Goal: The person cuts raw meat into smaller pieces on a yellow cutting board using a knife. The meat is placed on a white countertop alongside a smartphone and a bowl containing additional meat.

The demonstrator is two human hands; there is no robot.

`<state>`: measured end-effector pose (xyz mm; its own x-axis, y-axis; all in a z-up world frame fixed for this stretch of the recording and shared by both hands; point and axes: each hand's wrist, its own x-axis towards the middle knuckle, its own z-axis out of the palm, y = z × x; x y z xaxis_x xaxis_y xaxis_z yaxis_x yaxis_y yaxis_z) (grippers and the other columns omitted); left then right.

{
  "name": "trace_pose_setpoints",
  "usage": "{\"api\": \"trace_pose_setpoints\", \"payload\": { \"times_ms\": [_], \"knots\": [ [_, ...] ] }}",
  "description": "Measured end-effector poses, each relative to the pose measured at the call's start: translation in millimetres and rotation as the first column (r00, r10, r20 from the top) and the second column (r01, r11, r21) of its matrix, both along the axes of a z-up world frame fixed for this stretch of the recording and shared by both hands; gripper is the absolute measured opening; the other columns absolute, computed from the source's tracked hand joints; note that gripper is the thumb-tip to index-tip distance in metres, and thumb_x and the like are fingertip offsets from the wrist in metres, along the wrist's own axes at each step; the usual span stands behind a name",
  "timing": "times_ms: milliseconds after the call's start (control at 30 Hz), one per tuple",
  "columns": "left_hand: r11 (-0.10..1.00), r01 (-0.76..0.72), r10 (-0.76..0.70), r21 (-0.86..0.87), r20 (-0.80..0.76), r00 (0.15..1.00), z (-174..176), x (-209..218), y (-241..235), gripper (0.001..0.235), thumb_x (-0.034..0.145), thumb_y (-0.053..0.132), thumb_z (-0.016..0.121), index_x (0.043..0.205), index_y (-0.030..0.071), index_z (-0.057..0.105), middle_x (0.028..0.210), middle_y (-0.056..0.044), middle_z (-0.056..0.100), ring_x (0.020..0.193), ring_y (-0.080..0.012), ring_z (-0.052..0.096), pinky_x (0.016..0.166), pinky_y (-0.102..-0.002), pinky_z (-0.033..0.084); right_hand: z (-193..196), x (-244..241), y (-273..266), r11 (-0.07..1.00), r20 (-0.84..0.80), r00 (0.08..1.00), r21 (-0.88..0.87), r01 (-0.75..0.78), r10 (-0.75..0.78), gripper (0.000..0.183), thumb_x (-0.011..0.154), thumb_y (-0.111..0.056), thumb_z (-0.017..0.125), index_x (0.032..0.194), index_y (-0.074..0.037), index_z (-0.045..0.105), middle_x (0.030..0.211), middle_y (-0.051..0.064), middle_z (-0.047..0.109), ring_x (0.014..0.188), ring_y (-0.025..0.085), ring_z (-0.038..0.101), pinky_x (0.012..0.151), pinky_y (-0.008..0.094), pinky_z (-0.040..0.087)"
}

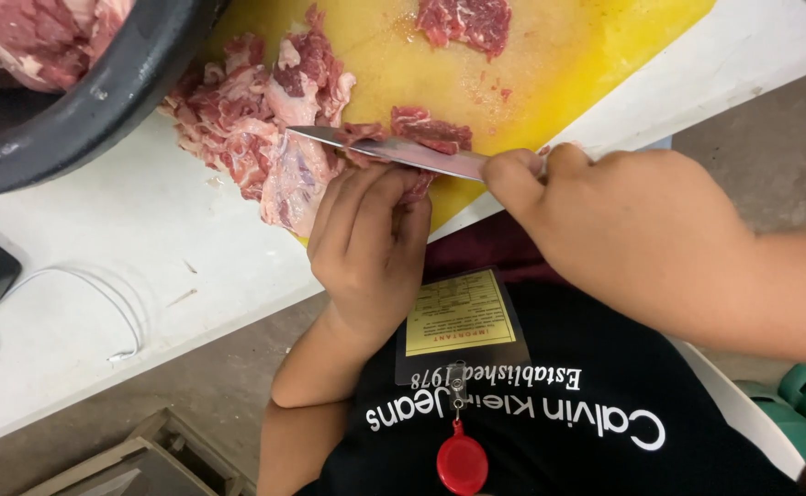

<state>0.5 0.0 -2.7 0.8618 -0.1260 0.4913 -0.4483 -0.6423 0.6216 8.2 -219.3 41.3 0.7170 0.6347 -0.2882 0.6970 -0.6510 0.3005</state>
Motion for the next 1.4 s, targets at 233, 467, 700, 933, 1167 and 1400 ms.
{"api": "trace_pose_setpoints", "payload": {
  "times_ms": [233, 467, 700, 933, 1167, 1400],
  "knots": [
    [0.996, 0.06, -0.065, -0.067, -0.083, 0.994, 9, 7, 4, 0.008, 0.094, -0.017, 0.061, 0.094, -0.008, 0.062, 0.097, -0.02, 0.065, 0.086, -0.0348, 0.066, 0.082, -0.044, 0.06, 7, -5, -24, 0.983, -0.33, 0.928, -0.117, 0.144, -0.176, 0.06, 0.078, -0.019, 0.062, 0.134, -0.011, 0.045, 0.077, 0.003, 0.061, 0.042, 0.028, 0.067, 0.035, 0.042, 0.044],
    [0.998, 0.037, -0.041, -0.049, -0.085, 0.996, 2, 1, 5, 0.003, 0.096, -0.01, 0.064, 0.098, -0.008, 0.063, 0.1, -0.02, 0.068, 0.091, -0.036, 0.07, 0.085, -0.045, 0.061, -14, 8, 0, 0.999, -0.032, 0.999, -0.032, 0.02, -0.021, 0.019, 0.096, -0.024, 0.062, 0.11, -0.018, 0.051, 0.061, -0.003, 0.053, 0.038, 0.016, 0.055, 0.036, 0.032, 0.035],
    [0.997, 0.043, -0.048, -0.069, -0.081, 0.996, 0, 2, 8, 0.006, 0.094, -0.013, 0.065, 0.096, -0.008, 0.062, 0.098, -0.021, 0.069, 0.091, -0.0349, 0.072, 0.084, -0.044, 0.063, -10, -7, -31, 0.988, -0.134, 0.988, -0.147, 0.057, -0.077, 0.032, 0.085, -0.015, 0.067, 0.11, -0.012, 0.047, 0.067, -0.001, 0.053, 0.043, 0.017, 0.056, 0.039, 0.034, 0.032],
    [0.995, -0.009, 0.001, -0.1, -0.084, 0.996, -2, -3, 11, 0.008, 0.093, -0.013, 0.066, 0.097, -0.007, 0.062, 0.097, -0.02, 0.069, 0.09, -0.0346, 0.071, 0.084, -0.042, 0.061, 7, 36, -20, 0.921, -0.54, 0.772, -0.359, 0.148, -0.334, 0.047, 0.081, -0.009, 0.056, 0.124, -0.013, 0.035, 0.058, 0.003, 0.063, 0.05, 0.031, 0.062, 0.048, 0.042, 0.043],
    [0.996, -0.049, 0.042, -0.077, -0.091, 0.995, -2, -6, 10, 0.016, 0.087, -0.015, 0.067, 0.096, -0.004, 0.063, 0.1, -0.018, 0.071, 0.088, -0.0325, 0.071, 0.082, -0.04, 0.06, 3, 3, -52, 0.848, -0.358, 0.802, -0.427, 0.315, -0.478, 0.029, 0.095, -0.025, 0.044, 0.123, -0.024, 0.039, 0.079, -0.002, 0.072, 0.057, 0.034, 0.069, 0.05, 0.041, 0.043],
    [0.999, 0.003, -0.006, -0.052, -0.058, 0.998, 2, -5, 7, 0.016, 0.086, -0.016, 0.064, 0.095, -0.004, 0.065, 0.1, -0.016, 0.07, 0.089, -0.0297, 0.069, 0.083, -0.037, 0.058, 14, -11, -62, 0.951, -0.19, 0.931, -0.053, 0.306, -0.31, 0.014, 0.115, -0.034, 0.051, 0.117, -0.02, 0.052, 0.061, -0.005, 0.059, 0.045, 0.026, 0.054, 0.047, 0.041, 0.036]
  ]
}}
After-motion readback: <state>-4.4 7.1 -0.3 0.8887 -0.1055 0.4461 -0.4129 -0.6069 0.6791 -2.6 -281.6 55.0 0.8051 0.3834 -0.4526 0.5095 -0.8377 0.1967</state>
